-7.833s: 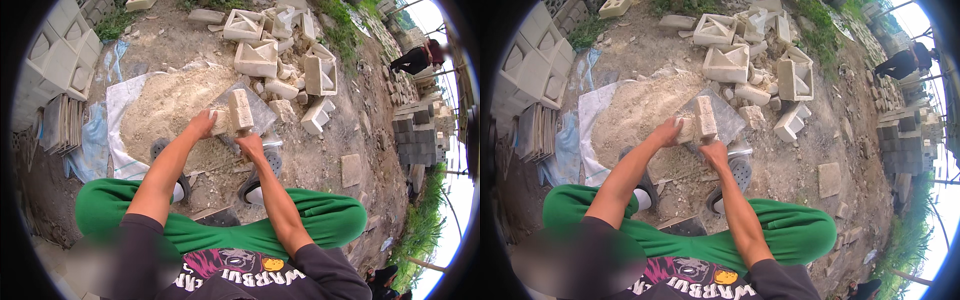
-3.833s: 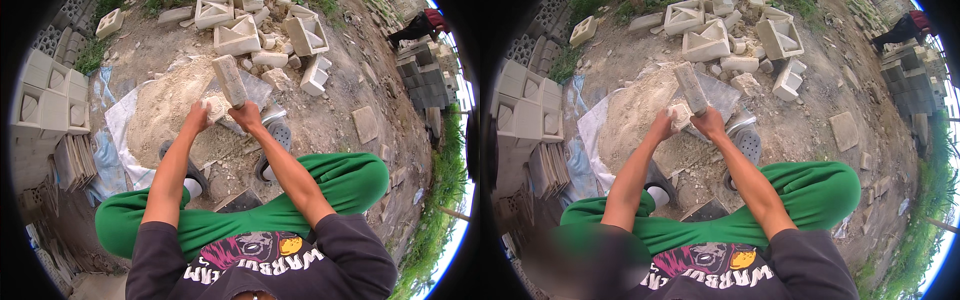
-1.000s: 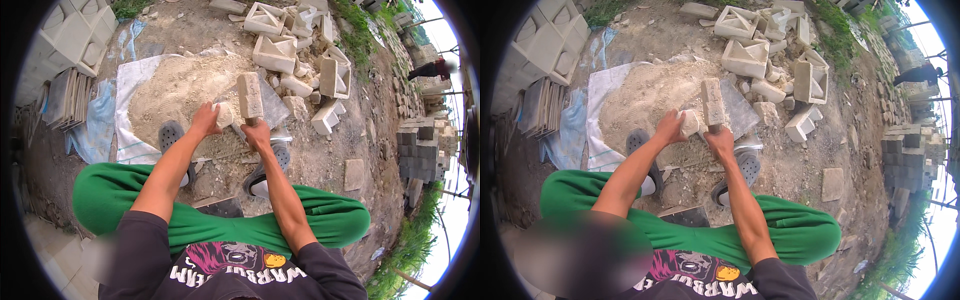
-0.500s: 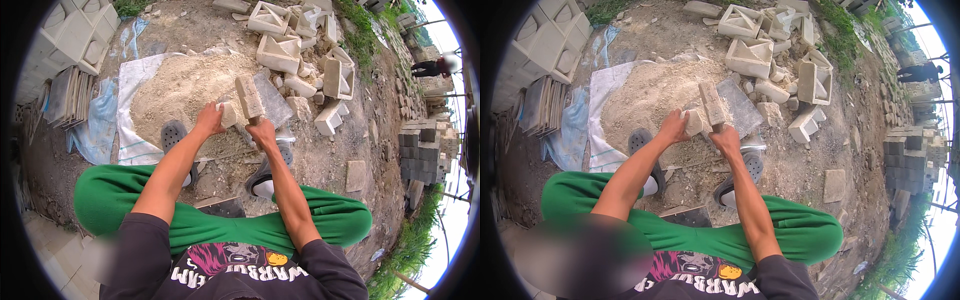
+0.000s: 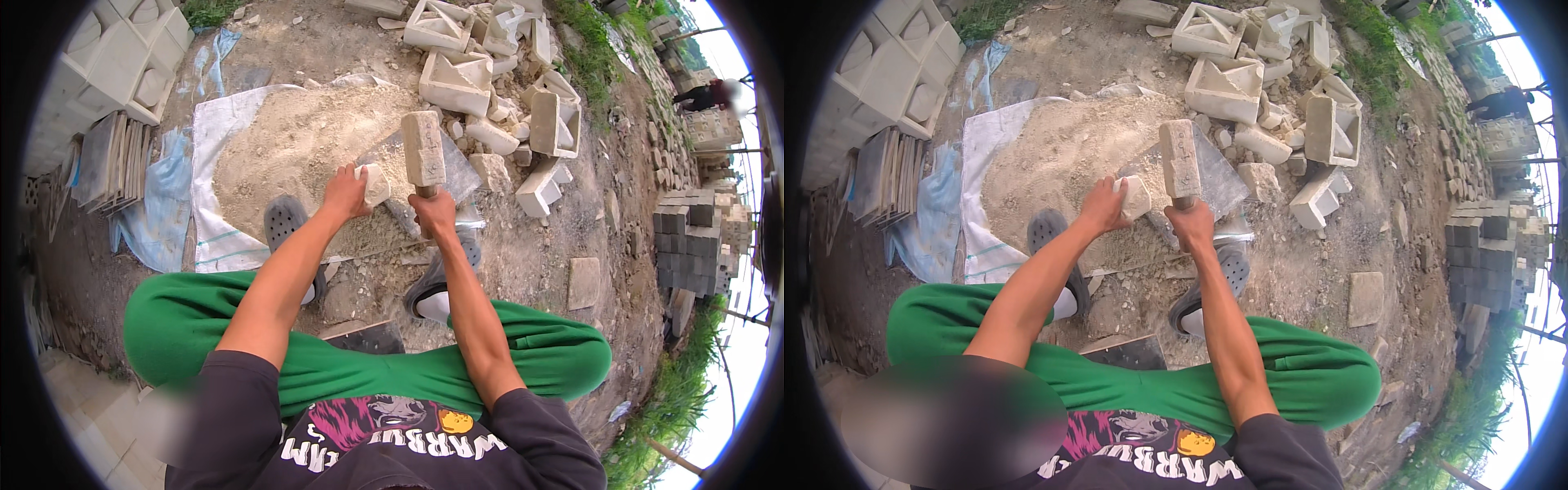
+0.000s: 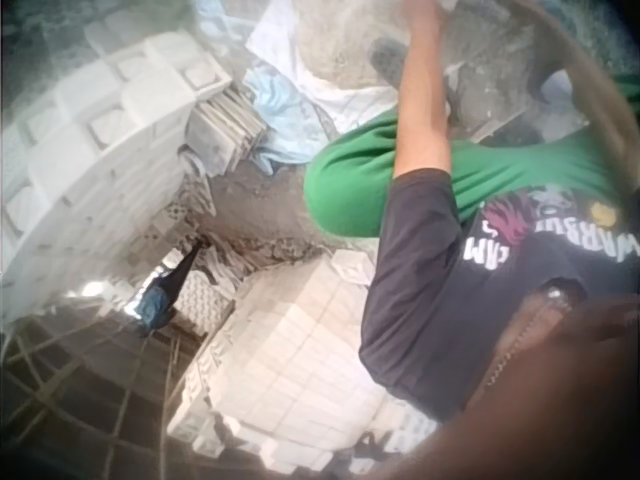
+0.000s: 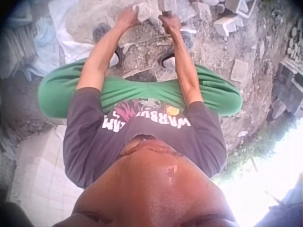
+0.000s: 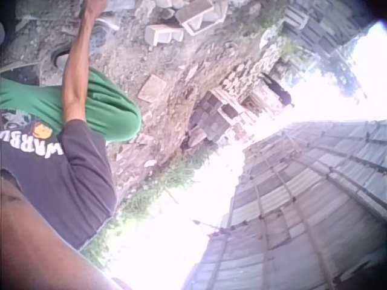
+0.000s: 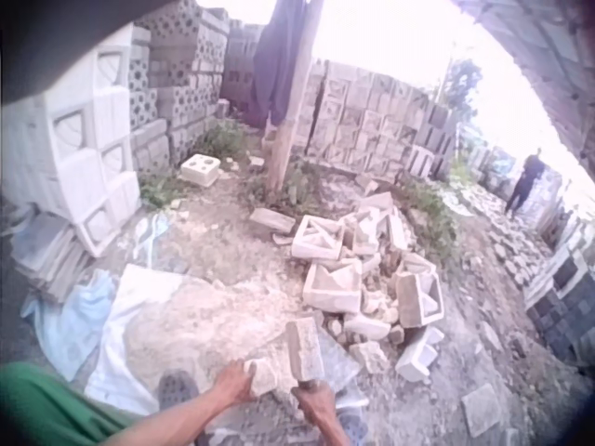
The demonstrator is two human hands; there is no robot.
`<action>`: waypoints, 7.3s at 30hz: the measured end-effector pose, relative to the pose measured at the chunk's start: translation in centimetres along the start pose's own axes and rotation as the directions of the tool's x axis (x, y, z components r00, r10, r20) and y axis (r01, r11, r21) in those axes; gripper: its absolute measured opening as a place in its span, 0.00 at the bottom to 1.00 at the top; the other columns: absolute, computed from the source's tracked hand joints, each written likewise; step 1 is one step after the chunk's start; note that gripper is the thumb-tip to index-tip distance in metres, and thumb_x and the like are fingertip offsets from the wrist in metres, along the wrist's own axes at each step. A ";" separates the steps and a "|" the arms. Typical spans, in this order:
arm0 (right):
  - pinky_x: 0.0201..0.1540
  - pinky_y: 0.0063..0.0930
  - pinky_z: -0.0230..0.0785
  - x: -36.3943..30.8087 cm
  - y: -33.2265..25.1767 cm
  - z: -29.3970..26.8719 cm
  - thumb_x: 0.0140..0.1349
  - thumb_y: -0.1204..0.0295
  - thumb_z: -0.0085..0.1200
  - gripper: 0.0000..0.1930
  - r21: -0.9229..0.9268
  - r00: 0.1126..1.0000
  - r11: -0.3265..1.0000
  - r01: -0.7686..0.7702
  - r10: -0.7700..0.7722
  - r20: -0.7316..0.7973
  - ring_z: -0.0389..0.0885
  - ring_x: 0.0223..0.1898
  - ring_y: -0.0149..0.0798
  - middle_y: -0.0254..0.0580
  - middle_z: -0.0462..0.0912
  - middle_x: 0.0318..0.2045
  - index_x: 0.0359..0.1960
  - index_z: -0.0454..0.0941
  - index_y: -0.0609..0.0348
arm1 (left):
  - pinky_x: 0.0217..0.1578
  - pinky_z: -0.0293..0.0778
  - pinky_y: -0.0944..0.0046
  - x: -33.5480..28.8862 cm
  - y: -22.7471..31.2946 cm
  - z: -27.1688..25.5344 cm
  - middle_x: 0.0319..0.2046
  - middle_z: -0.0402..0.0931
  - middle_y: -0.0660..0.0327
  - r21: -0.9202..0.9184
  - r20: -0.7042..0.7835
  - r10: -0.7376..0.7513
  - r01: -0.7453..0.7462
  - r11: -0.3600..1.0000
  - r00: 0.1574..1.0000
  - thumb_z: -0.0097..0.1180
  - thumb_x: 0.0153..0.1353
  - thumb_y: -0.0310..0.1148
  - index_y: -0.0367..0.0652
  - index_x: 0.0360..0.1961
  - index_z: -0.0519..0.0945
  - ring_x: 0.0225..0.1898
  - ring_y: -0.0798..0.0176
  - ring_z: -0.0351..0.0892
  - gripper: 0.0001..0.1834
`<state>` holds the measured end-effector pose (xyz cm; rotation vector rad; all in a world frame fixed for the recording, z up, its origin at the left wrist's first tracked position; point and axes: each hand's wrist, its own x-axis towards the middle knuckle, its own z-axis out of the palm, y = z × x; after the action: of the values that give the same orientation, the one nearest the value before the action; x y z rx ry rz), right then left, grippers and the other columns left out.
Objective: The person shapes a concrete block by striking and scraping its edges with a smaller stone while sitting on the ground.
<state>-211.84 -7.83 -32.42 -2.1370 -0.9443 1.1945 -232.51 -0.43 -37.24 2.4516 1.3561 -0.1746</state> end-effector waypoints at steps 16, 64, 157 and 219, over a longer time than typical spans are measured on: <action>0.31 0.36 0.78 0.9 1.4 -1.5 0.46 0.60 0.63 0.21 -0.002 0.997 0.998 0.057 -0.057 -0.048 0.86 0.23 0.44 0.48 0.84 0.18 0.28 0.83 0.71 | 0.55 0.75 0.48 0.0 0.3 0.9 0.57 0.65 0.41 -0.060 -0.014 -0.013 0.012 0.998 1.000 0.73 0.46 0.54 0.34 0.70 0.61 0.59 0.40 0.67 0.56; 0.21 0.33 0.73 1.2 9.9 2.1 0.49 0.66 0.63 0.15 -0.095 0.986 0.982 -0.163 0.165 0.020 0.81 0.15 0.38 0.45 0.82 0.18 0.26 0.82 0.69 | 0.55 0.76 0.50 0.3 2.6 0.5 0.60 0.64 0.42 -0.018 0.006 -0.124 0.124 0.992 0.992 0.74 0.44 0.53 0.37 0.73 0.55 0.60 0.42 0.67 0.60; 0.30 0.35 0.78 3.1 3.0 1.2 0.49 0.66 0.61 0.15 -0.219 0.995 0.975 0.037 -0.055 -0.079 0.86 0.23 0.41 0.49 0.84 0.21 0.28 0.83 0.71 | 0.58 0.65 0.47 2.7 5.3 -1.6 0.57 0.66 0.46 -0.049 0.097 -0.339 0.345 0.937 0.936 0.70 0.49 0.59 0.48 0.74 0.59 0.58 0.44 0.69 0.55; 0.48 0.47 0.77 7.2 2.4 -5.5 0.44 0.63 0.56 0.23 -0.668 0.963 0.705 0.237 -0.081 0.256 0.85 0.43 0.63 0.68 0.84 0.38 0.36 0.84 0.72 | 0.53 0.72 0.45 1.9 3.2 -0.6 0.55 0.67 0.39 -0.043 0.009 -0.285 0.285 0.958 0.958 0.68 0.48 0.59 0.45 0.73 0.60 0.54 0.38 0.73 0.55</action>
<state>-203.59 -4.29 -35.17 -2.4207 -1.8884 1.0884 -228.86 -0.24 -36.45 2.2088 1.6898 -0.2135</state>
